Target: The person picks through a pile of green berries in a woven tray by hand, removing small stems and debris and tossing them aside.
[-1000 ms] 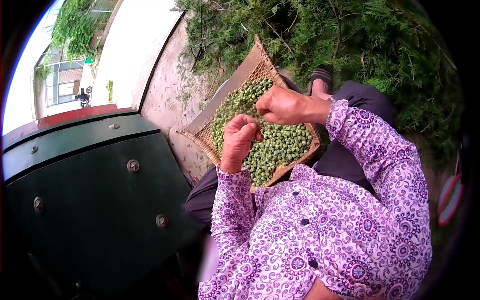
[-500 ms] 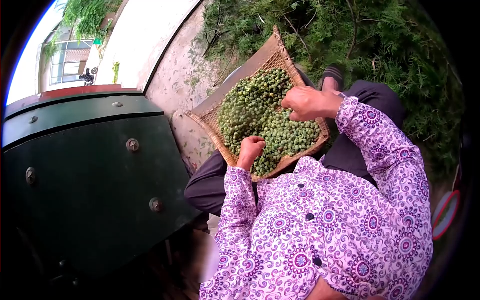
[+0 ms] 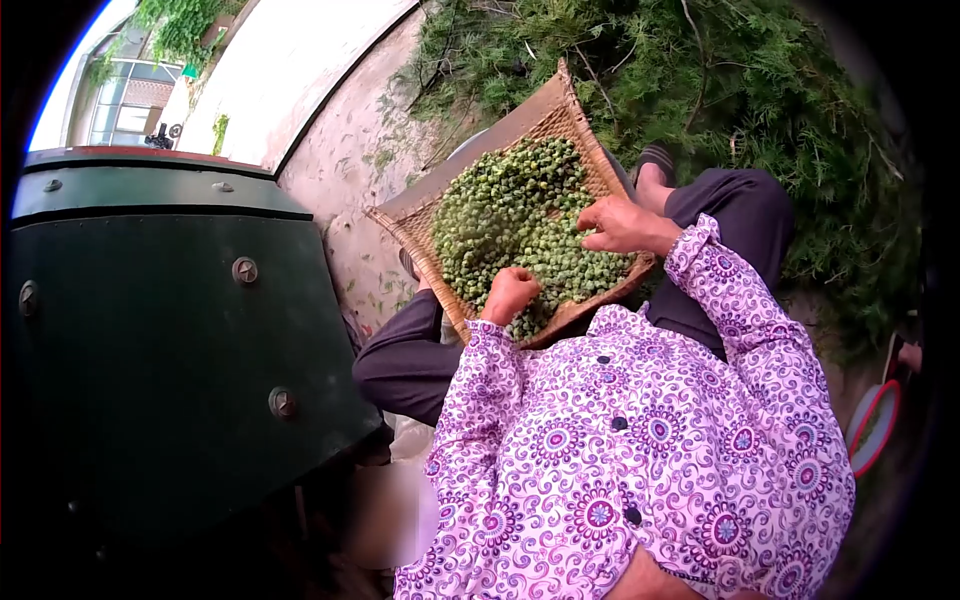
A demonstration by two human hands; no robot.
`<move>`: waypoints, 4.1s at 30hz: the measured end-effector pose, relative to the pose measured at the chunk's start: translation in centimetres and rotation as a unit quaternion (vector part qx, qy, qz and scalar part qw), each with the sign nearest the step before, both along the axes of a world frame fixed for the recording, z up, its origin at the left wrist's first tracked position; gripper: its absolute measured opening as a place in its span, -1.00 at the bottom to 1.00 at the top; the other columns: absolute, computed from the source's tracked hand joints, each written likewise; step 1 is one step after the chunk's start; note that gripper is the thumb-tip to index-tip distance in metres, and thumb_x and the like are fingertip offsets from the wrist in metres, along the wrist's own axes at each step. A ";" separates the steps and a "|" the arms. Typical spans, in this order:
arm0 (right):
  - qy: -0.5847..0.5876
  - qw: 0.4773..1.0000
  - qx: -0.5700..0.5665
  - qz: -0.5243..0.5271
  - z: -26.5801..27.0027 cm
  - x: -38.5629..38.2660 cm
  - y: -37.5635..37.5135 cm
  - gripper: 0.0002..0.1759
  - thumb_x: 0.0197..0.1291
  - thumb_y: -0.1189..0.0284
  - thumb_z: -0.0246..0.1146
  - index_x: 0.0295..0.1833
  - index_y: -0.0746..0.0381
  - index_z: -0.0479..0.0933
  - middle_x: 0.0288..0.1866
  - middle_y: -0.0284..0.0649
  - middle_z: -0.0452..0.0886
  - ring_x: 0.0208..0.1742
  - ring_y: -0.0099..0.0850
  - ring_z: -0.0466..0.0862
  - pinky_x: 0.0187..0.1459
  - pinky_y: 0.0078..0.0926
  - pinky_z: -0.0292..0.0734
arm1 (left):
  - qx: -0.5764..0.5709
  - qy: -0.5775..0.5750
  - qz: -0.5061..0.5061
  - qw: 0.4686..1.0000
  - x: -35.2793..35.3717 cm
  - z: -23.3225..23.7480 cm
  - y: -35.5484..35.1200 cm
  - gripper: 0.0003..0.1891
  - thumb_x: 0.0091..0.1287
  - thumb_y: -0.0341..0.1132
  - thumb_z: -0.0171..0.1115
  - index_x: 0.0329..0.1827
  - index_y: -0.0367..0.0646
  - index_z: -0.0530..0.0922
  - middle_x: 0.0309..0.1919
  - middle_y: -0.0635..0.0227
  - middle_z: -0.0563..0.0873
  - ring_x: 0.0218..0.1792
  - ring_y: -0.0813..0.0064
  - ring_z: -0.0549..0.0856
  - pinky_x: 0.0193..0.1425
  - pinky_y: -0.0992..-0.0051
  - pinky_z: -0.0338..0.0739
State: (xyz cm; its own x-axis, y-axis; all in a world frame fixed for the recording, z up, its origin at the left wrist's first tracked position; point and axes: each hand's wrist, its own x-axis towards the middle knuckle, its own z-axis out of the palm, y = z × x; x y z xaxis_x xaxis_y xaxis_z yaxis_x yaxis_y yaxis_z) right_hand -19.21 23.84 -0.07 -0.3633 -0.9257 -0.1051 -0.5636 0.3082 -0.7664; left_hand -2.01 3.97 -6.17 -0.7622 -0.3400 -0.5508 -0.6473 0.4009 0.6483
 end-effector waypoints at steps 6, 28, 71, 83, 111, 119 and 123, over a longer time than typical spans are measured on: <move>0.022 0.999 0.041 0.023 -2.8 2.0 -4.3 -0.64 -0.07 0.34 0.23 -0.18 0.37 0.57 -0.22 0.05 0.61 -0.18 -0.09 0.62 -0.07 -0.26 0.50 | 0.119 0.026 -0.005 0.993 3.1 4.8 -1.7 -0.91 0.10 -0.38 0.22 -0.46 -0.22 0.55 -0.67 0.55 0.48 -0.66 0.72 0.40 -0.60 0.60 0.27; 0.021 0.991 0.076 0.109 -4.3 9.1 -7.6 -0.67 -0.17 0.48 0.25 -0.17 0.26 0.56 -0.27 0.02 0.60 -0.16 -0.06 0.59 -0.09 -0.18 0.46 | 0.241 0.144 0.160 0.946 6.5 4.8 -2.2 -0.93 0.09 -0.41 0.21 -0.49 -0.20 0.52 -0.65 0.59 0.47 -0.66 0.78 0.37 -0.62 0.68 0.26; -0.103 0.987 -0.109 -0.051 -3.1 11.9 -7.6 -0.85 -0.03 0.45 0.25 -0.33 0.28 0.62 -0.44 -0.16 0.62 -0.40 -0.32 0.62 -0.32 -0.43 0.51 | 0.577 0.183 0.487 0.630 7.0 -1.6 2.4 -0.88 0.35 -0.28 0.04 -0.30 -0.10 0.47 -0.49 0.41 0.57 -0.54 0.50 0.51 -0.39 0.39 0.48; 0.148 0.978 0.143 -0.020 -8.1 7.8 -11.5 -0.85 -0.20 0.49 0.19 -0.43 0.24 0.61 -0.31 0.05 0.61 -0.28 -0.07 0.63 -0.24 -0.19 0.53 | 0.473 0.205 0.535 0.669 6.1 0.4 1.7 -0.84 0.35 -0.24 0.07 -0.37 -0.09 0.43 -0.59 0.43 0.52 -0.68 0.56 0.49 -0.59 0.46 0.51; -0.382 0.923 -0.024 -0.045 -0.5 7.7 -4.8 -0.35 -0.10 0.26 0.39 0.11 0.37 0.44 -0.09 -0.10 0.57 -0.12 -0.36 0.57 -0.04 -0.47 0.45 | 0.491 0.194 0.379 0.760 3.6 2.6 5.7 -0.91 0.37 -0.31 0.01 -0.27 -0.11 0.41 -0.59 0.50 0.50 -0.66 0.65 0.47 -0.62 0.54 0.47; -0.370 0.927 -0.062 -0.028 -1.6 7.5 -4.4 -0.77 0.09 0.39 0.19 -0.28 0.36 0.59 -0.49 -0.36 0.58 -0.50 -0.66 0.50 -0.47 -0.68 0.41 | 0.456 0.131 0.339 0.813 3.9 4.6 5.6 -0.89 0.35 -0.30 0.04 -0.33 -0.08 0.40 -0.63 0.46 0.48 -0.72 0.62 0.41 -0.64 0.51 0.41; -0.210 0.973 -0.017 -0.095 -4.2 6.6 -3.8 -0.83 -0.05 0.41 0.23 -0.38 0.26 0.64 -0.51 -0.21 0.64 -0.52 -0.41 0.60 -0.40 -0.43 0.50 | 0.413 0.146 0.284 0.853 4.9 6.6 4.4 -0.90 0.33 -0.30 0.10 -0.29 -0.11 0.45 -0.60 0.42 0.51 -0.70 0.60 0.42 -0.58 0.50 0.43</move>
